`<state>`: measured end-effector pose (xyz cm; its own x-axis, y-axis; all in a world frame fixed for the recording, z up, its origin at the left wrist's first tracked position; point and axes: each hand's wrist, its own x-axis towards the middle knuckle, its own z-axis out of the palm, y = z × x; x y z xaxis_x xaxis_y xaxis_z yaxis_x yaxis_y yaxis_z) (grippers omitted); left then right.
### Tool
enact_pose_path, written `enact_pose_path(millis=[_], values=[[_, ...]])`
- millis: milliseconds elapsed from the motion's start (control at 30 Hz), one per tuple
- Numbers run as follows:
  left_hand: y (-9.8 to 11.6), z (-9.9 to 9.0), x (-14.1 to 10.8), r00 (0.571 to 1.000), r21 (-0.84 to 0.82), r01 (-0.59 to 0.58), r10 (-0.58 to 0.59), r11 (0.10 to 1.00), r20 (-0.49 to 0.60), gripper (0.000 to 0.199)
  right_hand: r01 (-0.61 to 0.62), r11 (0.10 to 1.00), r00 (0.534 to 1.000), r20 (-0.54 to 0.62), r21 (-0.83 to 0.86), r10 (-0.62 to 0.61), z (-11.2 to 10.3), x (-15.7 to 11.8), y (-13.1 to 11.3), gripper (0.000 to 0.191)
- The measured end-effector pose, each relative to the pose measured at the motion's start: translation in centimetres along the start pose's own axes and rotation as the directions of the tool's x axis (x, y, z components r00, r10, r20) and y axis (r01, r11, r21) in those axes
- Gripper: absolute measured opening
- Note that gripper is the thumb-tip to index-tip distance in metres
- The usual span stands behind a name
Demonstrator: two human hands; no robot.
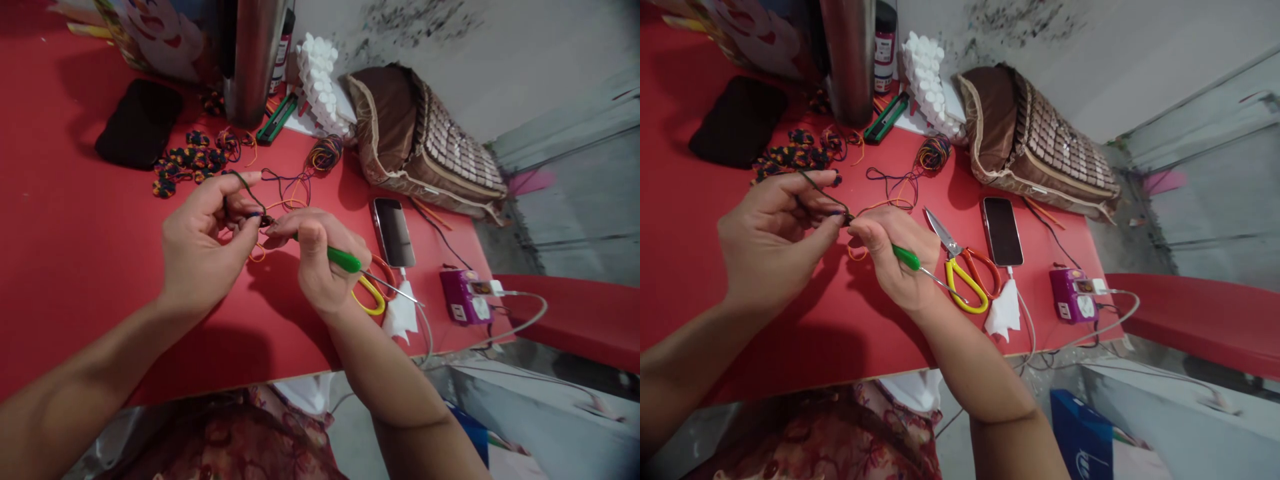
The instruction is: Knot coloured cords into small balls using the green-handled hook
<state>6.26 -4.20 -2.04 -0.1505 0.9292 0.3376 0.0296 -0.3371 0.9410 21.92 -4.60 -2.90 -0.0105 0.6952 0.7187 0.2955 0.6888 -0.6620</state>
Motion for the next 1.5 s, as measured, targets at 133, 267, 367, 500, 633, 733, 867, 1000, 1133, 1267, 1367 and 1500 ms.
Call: enact_pose_path(millis=[133, 267, 367, 500, 633, 733, 867, 1000, 1133, 1267, 1367, 1500], values=[[-0.8, -0.6, 0.0, 0.948, 0.245, -0.317, 0.295, 0.916, 0.121, 0.022, 0.115, 0.990, 0.992, 0.065, -0.085, -0.110, -0.5, 0.0, 0.1, 0.027], [-1.1, -1.0, 0.3, 0.859, 0.355, -0.512, 0.460, 0.782, 0.226, 0.027, 0.118, 0.986, 0.988, 0.116, -0.115, -0.105, -0.3, -0.2, 0.0, 0.025], [-1.1, -0.8, 0.4, 0.880, 0.346, -0.474, 0.445, 0.810, 0.164, 0.031, -0.072, 0.997, 0.997, -0.009, -0.014, 0.072, 0.3, -0.5, -0.1, 0.038], [-1.1, -0.6, 0.3, 0.919, 0.287, -0.395, 0.377, 0.872, 0.118, 0.034, 0.078, 0.985, 0.997, 0.039, -0.153, -0.073, 0.1, -0.5, 0.0, 0.036], [-1.1, -0.9, 0.3, 0.908, 0.289, -0.418, 0.392, 0.861, 0.146, 0.042, 0.291, 0.920, 0.949, 0.196, -0.262, -0.245, -0.4, -0.2, 0.0, 0.025], [-0.9, -0.9, 0.3, 0.904, 0.331, -0.427, 0.399, 0.841, 0.152, 0.042, -0.020, 0.999, 0.999, 0.029, -0.041, 0.021, 0.3, 0.0, 0.0, 0.037], [-0.9, -0.4, 0.2, 0.935, 0.288, -0.354, 0.342, 0.890, 0.094, 0.034, -0.343, 0.925, 0.936, -0.025, 0.162, 0.352, 1.5, 0.0, 0.3, 0.055], [-1.2, 0.1, 0.0, 0.991, 0.114, -0.124, 0.128, 0.986, -0.025, 0.028, 0.083, 0.993, 0.994, 0.081, -0.085, -0.076, 0.7, -0.1, 0.7, 0.034], [-1.6, -0.2, 0.2, 0.987, 0.107, -0.161, 0.161, 0.981, 0.000, 0.032, 0.425, 0.857, 0.900, 0.237, -0.291, -0.366, -0.1, 0.0, 1.1, 0.026], [-1.6, -0.9, 0.7, 0.899, 0.290, -0.437, 0.411, 0.852, 0.150, 0.039, 0.195, 0.972, 0.976, 0.124, -0.132, -0.179, 0.5, 0.1, 1.0, 0.029], [-1.4, -1.0, 1.0, 0.904, 0.309, -0.428, 0.405, 0.849, 0.141, 0.037, -0.191, 0.978, 0.982, 0.023, 0.089, 0.189, 1.1, 0.1, 0.3, 0.037], [-0.6, -1.0, 1.2, 0.930, 0.205, -0.366, 0.364, 0.908, 0.048, 0.037, -0.421, 0.858, 0.907, 0.102, 0.295, 0.409, 1.2, 0.8, -1.1, 0.038]])
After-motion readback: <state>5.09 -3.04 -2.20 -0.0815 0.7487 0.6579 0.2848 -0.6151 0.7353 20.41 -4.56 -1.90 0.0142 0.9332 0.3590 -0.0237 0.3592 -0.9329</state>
